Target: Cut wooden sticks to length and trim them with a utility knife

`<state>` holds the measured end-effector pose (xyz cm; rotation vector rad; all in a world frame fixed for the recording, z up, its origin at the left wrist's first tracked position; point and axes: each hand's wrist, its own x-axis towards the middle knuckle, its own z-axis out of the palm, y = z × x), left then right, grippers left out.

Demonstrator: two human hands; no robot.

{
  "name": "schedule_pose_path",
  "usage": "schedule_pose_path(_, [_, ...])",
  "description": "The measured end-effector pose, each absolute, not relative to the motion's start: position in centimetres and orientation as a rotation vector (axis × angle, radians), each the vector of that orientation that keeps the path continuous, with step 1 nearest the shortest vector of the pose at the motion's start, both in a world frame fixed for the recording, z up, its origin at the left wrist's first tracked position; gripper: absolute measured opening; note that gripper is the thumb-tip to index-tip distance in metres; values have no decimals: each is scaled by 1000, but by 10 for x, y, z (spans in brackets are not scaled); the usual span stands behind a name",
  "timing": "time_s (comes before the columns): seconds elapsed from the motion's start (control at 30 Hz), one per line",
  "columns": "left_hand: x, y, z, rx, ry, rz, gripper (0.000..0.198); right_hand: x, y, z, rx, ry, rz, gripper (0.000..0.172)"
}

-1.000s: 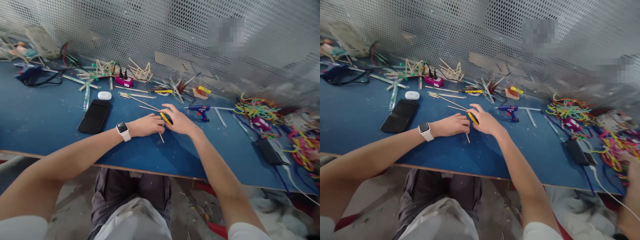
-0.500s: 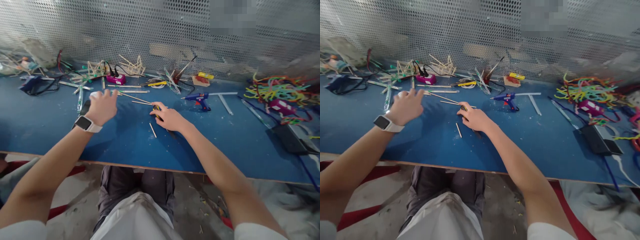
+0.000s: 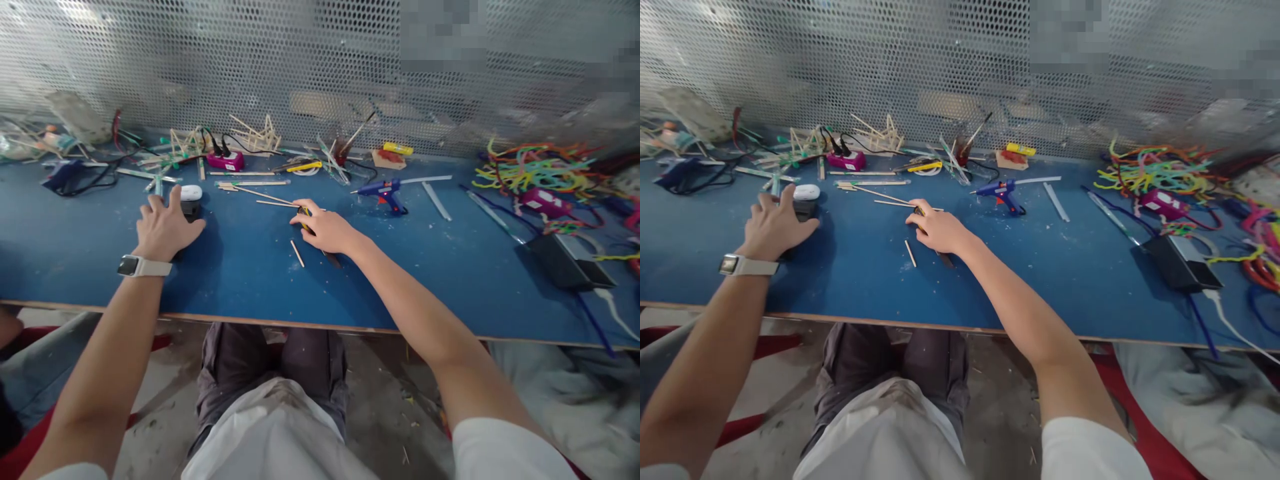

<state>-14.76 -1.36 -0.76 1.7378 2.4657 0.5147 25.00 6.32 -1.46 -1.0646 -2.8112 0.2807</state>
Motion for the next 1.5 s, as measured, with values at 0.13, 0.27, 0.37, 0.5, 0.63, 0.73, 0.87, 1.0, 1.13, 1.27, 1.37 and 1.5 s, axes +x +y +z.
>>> schedule_pose_path(0.13, [-161, -6, -16, 1724, 2397, 624, 116, 250, 65, -16, -1079, -2809, 283, 51])
schedule_pose_path(0.27, [-192, -5, -20, 1699, 2311, 732, 109, 249, 66, -18, -1091, -2802, 290, 52])
schedule_pose_path(0.37, [-221, -9, -25, 1646, 2200, 856, 105, 248, 67, -18, -1103, -2799, 292, 52])
schedule_pose_path(0.5, [-248, -19, -39, 1576, 1975, 1041, 108, 248, 67, -17, -1134, -2798, 297, 52])
schedule_pose_path(0.63, [-253, -24, -53, 1584, 1788, 1115, 116, 247, 63, -13, -1179, -2795, 299, 52])
schedule_pose_path(0.73, [-252, -23, -57, 1595, 1743, 1118, 120, 245, 60, -10, -1212, -2791, 297, 53])
schedule_pose_path(0.87, [-253, -22, -57, 1610, 1711, 1107, 117, 244, 58, -8, -1241, -2787, 285, 54])
schedule_pose_path(1.0, [-254, -24, -57, 1609, 1691, 1086, 124, 245, 59, -9, -1249, -2791, 280, 53])
schedule_pose_path(1.13, [-255, -27, -55, 1609, 1675, 1069, 128, 249, 60, -11, -1229, -2796, 293, 53])
schedule_pose_path(1.27, [-255, -32, -50, 1619, 1653, 1034, 126, 251, 61, -12, -1206, -2787, 318, 53])
schedule_pose_path(1.37, [-255, -33, -47, 1631, 1654, 1026, 126, 253, 63, -12, -1196, -2777, 346, 54])
schedule_pose_path(1.5, [-254, -33, -47, 1636, 1648, 1032, 128, 253, 64, -12, -1193, -2774, 359, 53])
